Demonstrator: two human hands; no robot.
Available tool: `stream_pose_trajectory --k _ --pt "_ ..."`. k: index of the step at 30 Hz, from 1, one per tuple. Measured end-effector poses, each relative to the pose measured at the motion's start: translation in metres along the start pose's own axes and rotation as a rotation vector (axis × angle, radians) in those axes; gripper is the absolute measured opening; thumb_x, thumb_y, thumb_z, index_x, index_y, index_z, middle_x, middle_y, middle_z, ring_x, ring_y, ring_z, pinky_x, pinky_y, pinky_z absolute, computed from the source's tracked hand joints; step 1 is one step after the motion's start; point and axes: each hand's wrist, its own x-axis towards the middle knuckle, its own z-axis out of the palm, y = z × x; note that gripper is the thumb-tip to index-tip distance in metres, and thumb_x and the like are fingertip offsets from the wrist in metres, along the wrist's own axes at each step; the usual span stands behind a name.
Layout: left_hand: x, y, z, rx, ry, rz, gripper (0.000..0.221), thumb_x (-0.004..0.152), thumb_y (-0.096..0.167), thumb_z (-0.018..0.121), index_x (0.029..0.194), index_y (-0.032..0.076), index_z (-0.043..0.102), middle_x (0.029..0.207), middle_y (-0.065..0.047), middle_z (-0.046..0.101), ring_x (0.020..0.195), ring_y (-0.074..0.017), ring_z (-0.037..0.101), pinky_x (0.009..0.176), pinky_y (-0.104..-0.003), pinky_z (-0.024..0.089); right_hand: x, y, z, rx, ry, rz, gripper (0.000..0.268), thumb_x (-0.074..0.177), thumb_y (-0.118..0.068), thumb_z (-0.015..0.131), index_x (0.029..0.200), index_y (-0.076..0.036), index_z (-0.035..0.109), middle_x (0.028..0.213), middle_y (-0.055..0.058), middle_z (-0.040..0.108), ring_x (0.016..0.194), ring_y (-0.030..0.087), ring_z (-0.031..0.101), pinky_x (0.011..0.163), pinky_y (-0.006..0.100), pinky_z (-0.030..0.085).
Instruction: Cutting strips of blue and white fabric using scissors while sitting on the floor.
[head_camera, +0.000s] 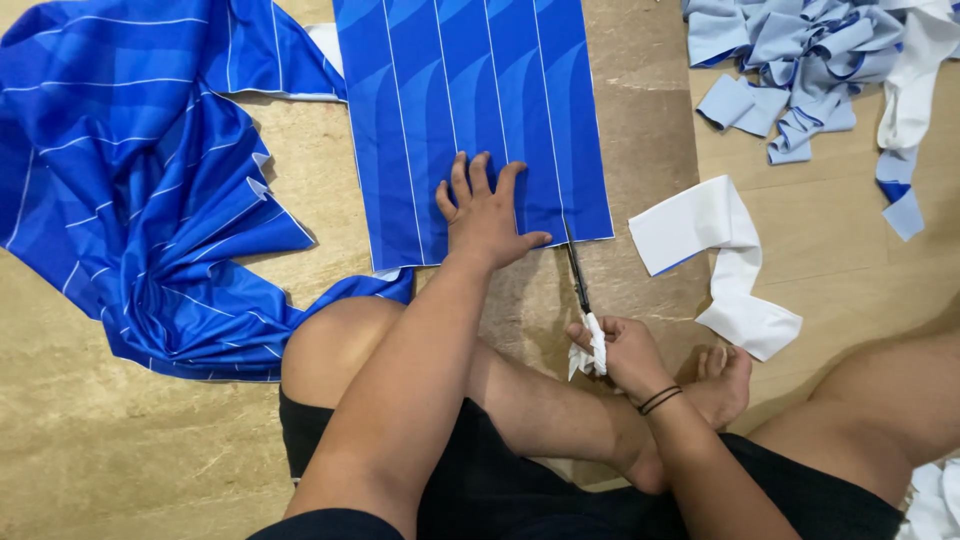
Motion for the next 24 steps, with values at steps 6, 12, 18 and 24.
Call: stream_pose_trajectory --k 6,12,18,24 --pt "0.001 -0.002 0.004 0.021 -0.025 -0.001 0.109 0.064 0.067 0.086 0.152 0.037 0.029 0.165 -0.016 0.011 0.154 -0.0409 -0.008 0.119 -0.064 0.002 -0.001 -0.002 0.005 -0.015 0.015 -0.048 0.044 0.082 -0.045 0.08 0.077 -0.002 0.072 0.054 0.004 0.063 0.04 0.011 0.052 0.037 0.028 0.035" --pt "0.001 -0.004 0.009 0.039 -0.046 -0.003 0.116 0.062 0.071 0.084 0.154 0.037 0.024 0.168 -0.016 0.004 0.154 -0.039 -0.015 0.118 -0.064 -0.003 0.004 0.002 0.006 -0.026 -0.02 -0.011 0.041 0.083 -0.04 0.081 0.073 -0.001 0.07 0.055 0.005 0.063 0.04 0.012 0.051 0.037 0.029 0.035" --pt "0.002 -0.004 0.012 0.051 -0.049 -0.002 0.119 0.06 0.072 0.084 0.155 0.036 0.023 0.169 -0.016 0.004 0.155 -0.0383 -0.015 0.118 -0.063 -0.003 0.01 -0.016 0.012 -0.085 0.042 -0.03 0.042 0.083 -0.04 0.082 0.071 -0.002 0.07 0.056 0.006 0.064 0.041 0.012 0.052 0.038 0.03 0.038" --pt "0.005 -0.006 0.007 0.053 -0.033 0.002 0.12 0.06 0.072 0.084 0.156 0.036 0.022 0.169 -0.016 0.004 0.155 -0.0386 -0.014 0.118 -0.064 -0.003 0.007 -0.041 0.015 -0.129 0.043 -0.035 0.042 0.08 -0.041 0.084 0.068 -0.003 0.071 0.058 0.007 0.066 0.045 0.013 0.056 0.041 0.03 0.042"
